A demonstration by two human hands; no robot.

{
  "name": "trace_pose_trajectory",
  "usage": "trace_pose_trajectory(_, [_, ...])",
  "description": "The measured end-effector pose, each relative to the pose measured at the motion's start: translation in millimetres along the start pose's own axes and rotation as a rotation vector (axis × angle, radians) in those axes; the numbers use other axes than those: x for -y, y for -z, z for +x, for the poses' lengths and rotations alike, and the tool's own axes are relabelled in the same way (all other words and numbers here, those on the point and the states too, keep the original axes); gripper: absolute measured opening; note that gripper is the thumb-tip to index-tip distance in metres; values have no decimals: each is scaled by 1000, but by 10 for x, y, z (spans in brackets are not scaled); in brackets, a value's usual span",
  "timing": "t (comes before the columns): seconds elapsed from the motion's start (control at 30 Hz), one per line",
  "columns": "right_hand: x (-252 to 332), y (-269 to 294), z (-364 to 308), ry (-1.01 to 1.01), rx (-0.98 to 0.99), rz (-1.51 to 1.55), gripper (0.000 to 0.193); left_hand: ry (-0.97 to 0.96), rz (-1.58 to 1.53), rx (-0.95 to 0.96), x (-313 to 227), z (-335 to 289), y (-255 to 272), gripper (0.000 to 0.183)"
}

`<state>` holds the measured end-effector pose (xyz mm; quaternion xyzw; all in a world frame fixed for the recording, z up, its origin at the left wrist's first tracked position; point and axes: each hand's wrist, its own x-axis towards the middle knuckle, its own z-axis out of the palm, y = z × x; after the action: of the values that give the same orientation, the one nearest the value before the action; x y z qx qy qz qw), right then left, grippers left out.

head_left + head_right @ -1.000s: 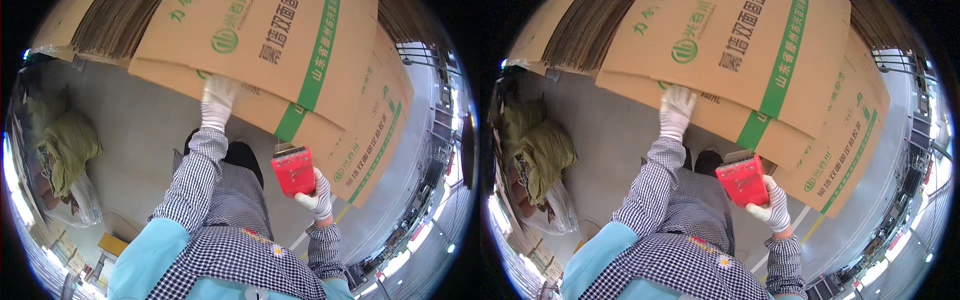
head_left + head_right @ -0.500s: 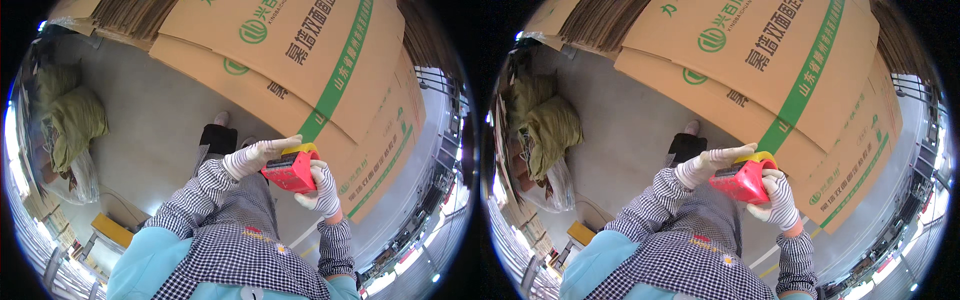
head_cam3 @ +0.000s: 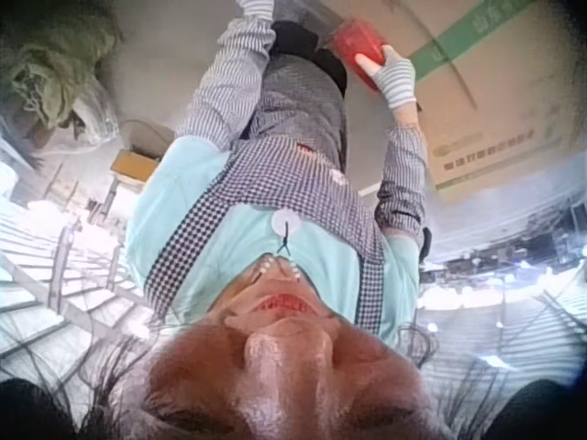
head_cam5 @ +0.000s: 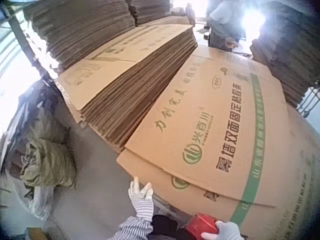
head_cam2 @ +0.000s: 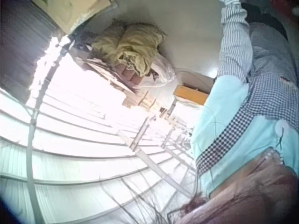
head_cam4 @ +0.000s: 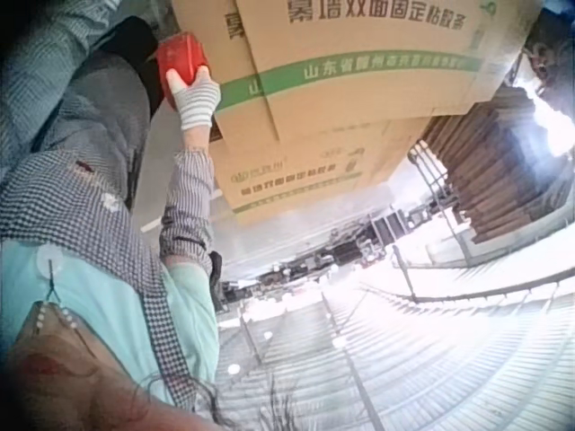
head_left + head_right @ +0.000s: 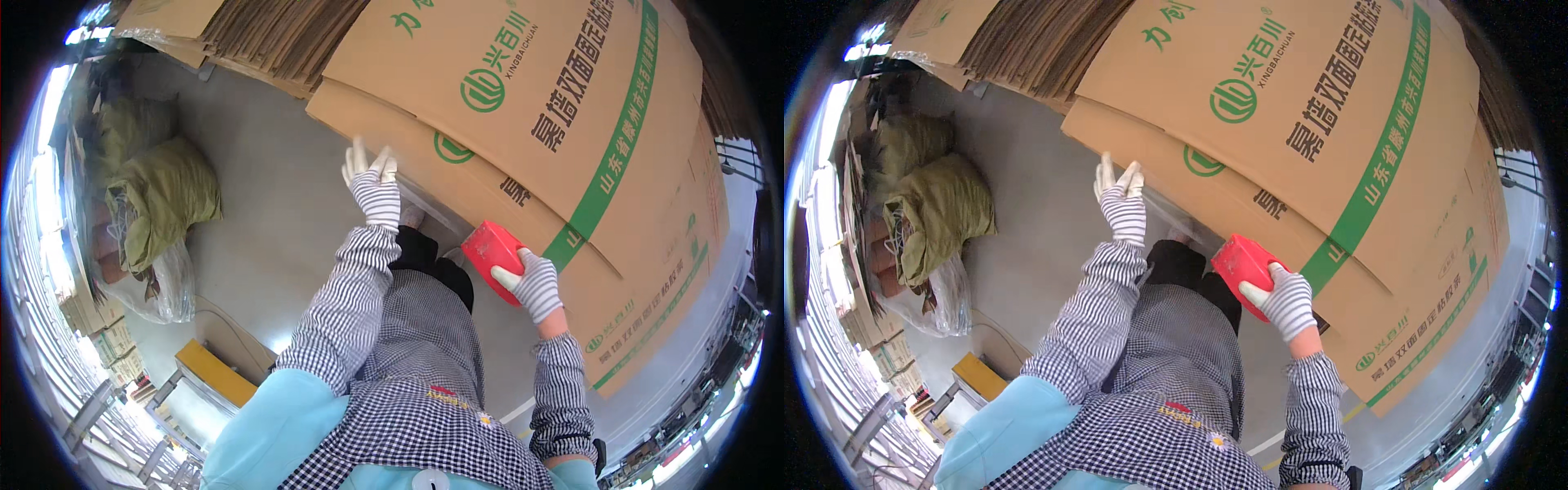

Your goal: The recorder is moving cardboard sheets and applying tape to the stacks in a factory environment.

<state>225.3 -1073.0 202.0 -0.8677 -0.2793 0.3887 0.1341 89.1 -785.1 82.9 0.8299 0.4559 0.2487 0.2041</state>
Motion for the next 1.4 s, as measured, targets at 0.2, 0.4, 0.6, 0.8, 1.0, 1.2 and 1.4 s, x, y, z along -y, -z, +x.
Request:
trace_pose_trajectory(0.2, [339, -49, 205, -151, 100, -318, 70, 489, -224, 12, 168, 14, -450, 62])
trace_pose_trajectory(0.4, [-74, -37, -213, 148, -46, -155, 60, 1140, -905, 263, 396, 200, -441, 61])
trace_pose_trajectory(0.6, [-1330, 270, -979, -577, 183, -432, 60, 1193, -753, 192, 513, 184, -584, 62])
trace_pose_trajectory(0.8, [-870, 49, -246, -643, 246, -596, 44, 1128, -1015, 70, 175, 172, -366, 59])
trace_pose_trajectory(1.0, [-1626, -230, -880, -302, -24, -742, 28, 1070, -930, -23, 188, 411, -572, 53])
trace_pose_trajectory(1.2, [-1839, 2, -2077, -533, -519, -450, 35, 577, -485, -323, -488, 84, -427, 54])
trace_pose_trajectory(1.4, [-2172, -366, -2400, -742, -356, -421, 67, -37, 105, 270, -1383, -727, -662, 72])
